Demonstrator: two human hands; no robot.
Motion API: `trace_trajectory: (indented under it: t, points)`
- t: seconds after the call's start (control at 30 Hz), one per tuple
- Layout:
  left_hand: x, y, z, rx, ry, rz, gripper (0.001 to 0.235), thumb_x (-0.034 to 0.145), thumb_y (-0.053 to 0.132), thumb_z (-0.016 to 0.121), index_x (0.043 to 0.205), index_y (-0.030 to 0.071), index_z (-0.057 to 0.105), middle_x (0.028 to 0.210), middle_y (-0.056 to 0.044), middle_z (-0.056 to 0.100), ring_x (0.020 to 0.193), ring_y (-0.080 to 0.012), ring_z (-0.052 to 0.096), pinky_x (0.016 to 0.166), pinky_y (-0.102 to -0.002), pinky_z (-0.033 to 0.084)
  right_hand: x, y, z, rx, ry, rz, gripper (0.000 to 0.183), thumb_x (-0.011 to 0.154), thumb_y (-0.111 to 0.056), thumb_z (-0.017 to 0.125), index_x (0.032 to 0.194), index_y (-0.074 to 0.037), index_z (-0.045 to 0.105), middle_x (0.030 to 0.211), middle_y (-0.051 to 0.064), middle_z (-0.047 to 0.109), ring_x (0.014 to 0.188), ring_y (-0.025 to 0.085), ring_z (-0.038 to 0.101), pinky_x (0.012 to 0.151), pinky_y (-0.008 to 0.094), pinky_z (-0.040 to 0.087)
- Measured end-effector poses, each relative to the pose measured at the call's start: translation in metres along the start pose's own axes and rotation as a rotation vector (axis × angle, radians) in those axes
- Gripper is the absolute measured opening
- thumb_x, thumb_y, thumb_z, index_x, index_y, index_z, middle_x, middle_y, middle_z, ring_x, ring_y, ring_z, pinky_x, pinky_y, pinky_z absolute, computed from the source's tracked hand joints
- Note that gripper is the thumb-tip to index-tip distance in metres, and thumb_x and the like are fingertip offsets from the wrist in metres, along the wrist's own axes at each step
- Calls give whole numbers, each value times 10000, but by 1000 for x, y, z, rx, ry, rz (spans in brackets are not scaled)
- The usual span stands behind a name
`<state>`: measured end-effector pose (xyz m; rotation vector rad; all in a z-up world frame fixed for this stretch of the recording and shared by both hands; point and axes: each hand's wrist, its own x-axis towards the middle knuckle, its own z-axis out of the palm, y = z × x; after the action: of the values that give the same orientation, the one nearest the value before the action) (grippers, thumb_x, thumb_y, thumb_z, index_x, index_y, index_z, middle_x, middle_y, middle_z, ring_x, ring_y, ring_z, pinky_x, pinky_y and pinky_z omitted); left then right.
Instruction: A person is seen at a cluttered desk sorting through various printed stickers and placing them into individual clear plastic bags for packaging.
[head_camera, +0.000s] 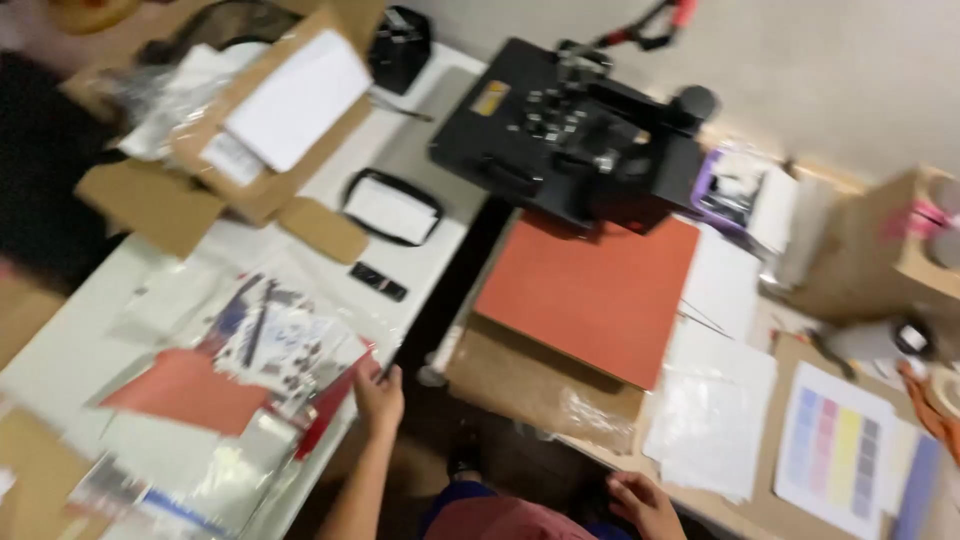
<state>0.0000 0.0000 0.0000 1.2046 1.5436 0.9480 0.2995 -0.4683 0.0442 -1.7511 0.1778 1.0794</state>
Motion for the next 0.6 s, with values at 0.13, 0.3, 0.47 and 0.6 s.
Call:
trace_trajectory:
  t: [0.13, 0.3, 0.47, 0.6]
  points:
    - [-164, -6, 112, 111, -449, 107, 569, 942, 208, 827, 1474, 88, 662, 1401, -141, 759, 1266, -226, 777, 975, -355, 645, -28, -25, -31, 102, 185, -68, 162, 998, -101, 871, 1104, 20, 852, 1083, 135, 815, 1027, 220, 747, 921, 404, 657]
    - [-307, 61, 176, 216, -967, 513, 181, 973, 201, 767, 1143, 154, 808, 1156, -36, 753, 1000, -214, 784, 896, -325, 674, -12, -39, -106, -24, 383, -185, 330, 1001, -218, 829, 1271, -35, 777, 1183, 101, 806, 1071, 206, 756, 917, 382, 643]
    - [-356, 24, 264, 521, -1117, 239, 471, 962, 300, 892, 1368, 110, 749, 1348, -122, 754, 1286, -295, 779, 1043, -360, 700, 21, -39, -177, -105, 463, -155, 638, 988, -247, 907, 1527, 11, 683, 1523, 280, 705, 1421, 410, 690, 1148, 542, 601]
    - [-371, 1, 324, 773, -980, 36, 1003, 932, 561, 912, 1731, 136, 481, 1701, -172, 512, 1640, -350, 471, 1319, -526, 461, 69, -23, -211, -315, 385, -159, 785, 939, -308, 956, 1594, -13, 640, 1547, 250, 702, 1428, 416, 698, 1156, 543, 622]
